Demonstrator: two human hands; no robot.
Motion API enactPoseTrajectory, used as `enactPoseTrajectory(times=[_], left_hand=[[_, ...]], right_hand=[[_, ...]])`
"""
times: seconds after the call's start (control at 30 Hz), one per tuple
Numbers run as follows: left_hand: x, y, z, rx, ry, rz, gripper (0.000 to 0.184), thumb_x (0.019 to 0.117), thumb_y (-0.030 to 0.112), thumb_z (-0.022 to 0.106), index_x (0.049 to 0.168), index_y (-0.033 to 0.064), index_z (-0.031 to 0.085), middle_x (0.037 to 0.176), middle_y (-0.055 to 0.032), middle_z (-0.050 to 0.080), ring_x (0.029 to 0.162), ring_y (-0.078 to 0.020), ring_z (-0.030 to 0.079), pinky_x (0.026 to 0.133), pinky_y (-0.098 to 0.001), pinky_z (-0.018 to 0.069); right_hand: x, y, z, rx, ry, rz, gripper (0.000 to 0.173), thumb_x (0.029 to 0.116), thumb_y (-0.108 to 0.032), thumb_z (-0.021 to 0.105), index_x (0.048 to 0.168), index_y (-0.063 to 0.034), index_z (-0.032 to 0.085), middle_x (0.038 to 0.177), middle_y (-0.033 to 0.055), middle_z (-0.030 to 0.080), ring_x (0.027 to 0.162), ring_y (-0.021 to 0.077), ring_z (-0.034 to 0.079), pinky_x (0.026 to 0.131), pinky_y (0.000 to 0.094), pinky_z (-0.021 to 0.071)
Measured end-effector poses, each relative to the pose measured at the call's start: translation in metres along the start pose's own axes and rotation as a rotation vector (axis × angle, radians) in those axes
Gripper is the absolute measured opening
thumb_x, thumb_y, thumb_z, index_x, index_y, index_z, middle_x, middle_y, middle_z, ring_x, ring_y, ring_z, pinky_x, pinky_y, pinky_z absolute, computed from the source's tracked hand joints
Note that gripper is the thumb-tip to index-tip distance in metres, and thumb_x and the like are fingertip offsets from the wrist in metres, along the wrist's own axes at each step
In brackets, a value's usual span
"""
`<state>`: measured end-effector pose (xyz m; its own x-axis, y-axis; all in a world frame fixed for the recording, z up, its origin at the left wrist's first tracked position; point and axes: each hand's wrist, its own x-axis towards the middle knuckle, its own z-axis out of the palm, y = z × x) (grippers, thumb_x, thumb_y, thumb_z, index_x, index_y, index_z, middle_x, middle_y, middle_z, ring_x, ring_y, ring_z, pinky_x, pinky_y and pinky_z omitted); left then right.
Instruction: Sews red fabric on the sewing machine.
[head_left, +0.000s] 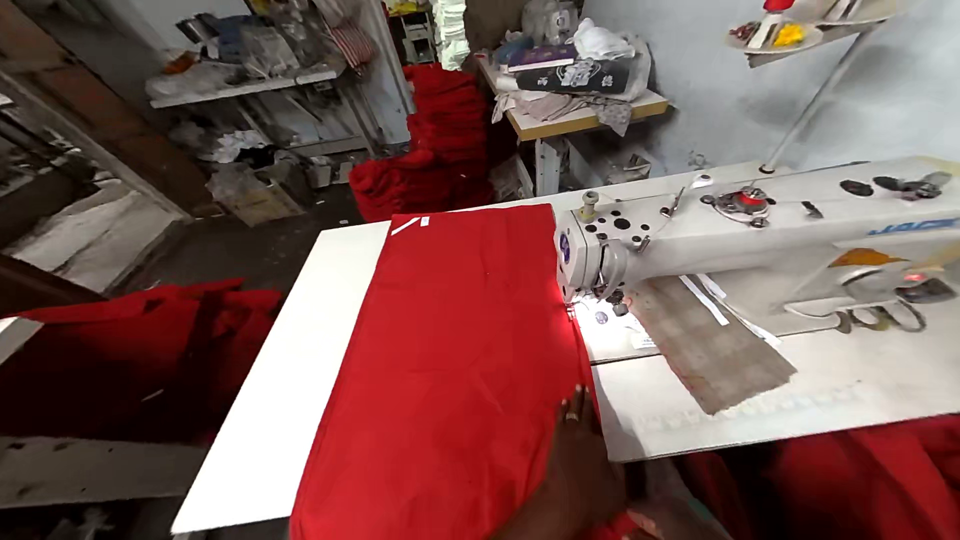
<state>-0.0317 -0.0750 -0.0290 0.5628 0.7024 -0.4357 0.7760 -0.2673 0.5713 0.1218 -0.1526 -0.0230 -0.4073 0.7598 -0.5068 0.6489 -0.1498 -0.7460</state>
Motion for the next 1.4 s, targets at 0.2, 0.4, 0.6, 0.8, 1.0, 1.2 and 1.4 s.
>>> enactPoseTrajectory(times=[0.2,0.4,0.6,0.8,1.0,1.2,1.4], left_hand=[[-0.022,-0.010,0.078,-0.019,0.628,0.232,0.030,0.0830,-0.003,0.064,0.109,-0.0150,0.072,0.136,-0.0338,0.060,0.133,-0.0542,0.051,0.111,-0.0668,0.0369],[-0.012,-0.001,0.070,0.044,0.580,0.147,0.027,0.0878,0.003,0.065,0.109,-0.0104,0.074,0.137,-0.0311,0.060,0.135,-0.0513,0.051,0.113,-0.0663,0.0345],[-0.003,-0.009,0.079,0.192,0.680,0.240,0.032,0.0851,0.008,0.069,0.112,-0.0080,0.074,0.124,-0.0294,0.068,0.125,-0.0498,0.060,0.105,-0.0625,0.0463],[-0.009,-0.027,0.071,-0.016,0.678,0.242,0.024,0.0822,0.009,0.063,0.095,-0.0023,0.079,0.126,-0.0118,0.073,0.134,-0.0459,0.055,0.110,-0.0796,0.0216],[0.000,-0.053,0.036,-0.239,0.437,0.364,0.029,0.0873,0.019,0.054,0.079,-0.0034,0.071,0.133,-0.0212,0.066,0.145,-0.0516,0.037,0.111,-0.0783,0.0188],[0.028,-0.075,0.002,-0.535,0.439,0.377,0.025,0.0904,0.004,0.054,0.092,-0.0119,0.074,0.142,-0.0314,0.056,0.143,-0.0416,0.045,0.122,-0.0632,0.0099],[0.075,-0.092,-0.031,-0.395,0.494,0.346,0.016,0.0926,0.003,0.068,0.103,-0.0038,0.078,0.119,-0.0181,0.073,0.136,-0.0391,0.052,0.119,-0.0558,0.0302]], right_hand=[[0.106,-0.018,-0.058,-0.169,0.467,0.007,0.036,0.1023,-0.015,0.059,0.127,0.0114,0.064,0.117,0.0295,0.066,0.107,0.0405,0.066,0.099,0.0495,0.0502],[0.154,-0.012,-0.038,-0.301,0.812,-0.093,0.027,0.0944,0.005,0.057,0.117,0.0145,0.068,0.106,0.0301,0.067,0.097,0.0419,0.069,0.088,0.0476,0.0567],[0.127,0.007,-0.004,-0.284,1.011,-0.294,0.027,0.0819,0.011,0.063,0.107,0.0139,0.073,0.091,0.0255,0.070,0.079,0.0371,0.072,0.073,0.0442,0.0607],[0.131,0.010,-0.008,-0.287,1.006,-0.307,0.025,0.0827,0.010,0.063,0.106,0.0136,0.073,0.095,0.0257,0.071,0.081,0.0364,0.073,0.075,0.0426,0.0614],[0.132,0.012,-0.007,-0.288,1.025,-0.307,0.025,0.0798,0.011,0.064,0.102,0.0133,0.074,0.093,0.0258,0.071,0.076,0.0360,0.073,0.071,0.0432,0.0617],[0.128,-0.005,-0.022,-0.257,0.865,-0.179,0.022,0.0857,0.009,0.061,0.104,0.0151,0.072,0.094,0.0288,0.069,0.082,0.0397,0.071,0.078,0.0460,0.0591],[0.146,-0.017,-0.047,-0.326,0.675,-0.051,0.017,0.0943,0.003,0.061,0.103,0.0155,0.068,0.102,0.0305,0.067,0.095,0.0421,0.070,0.087,0.0484,0.0559]])
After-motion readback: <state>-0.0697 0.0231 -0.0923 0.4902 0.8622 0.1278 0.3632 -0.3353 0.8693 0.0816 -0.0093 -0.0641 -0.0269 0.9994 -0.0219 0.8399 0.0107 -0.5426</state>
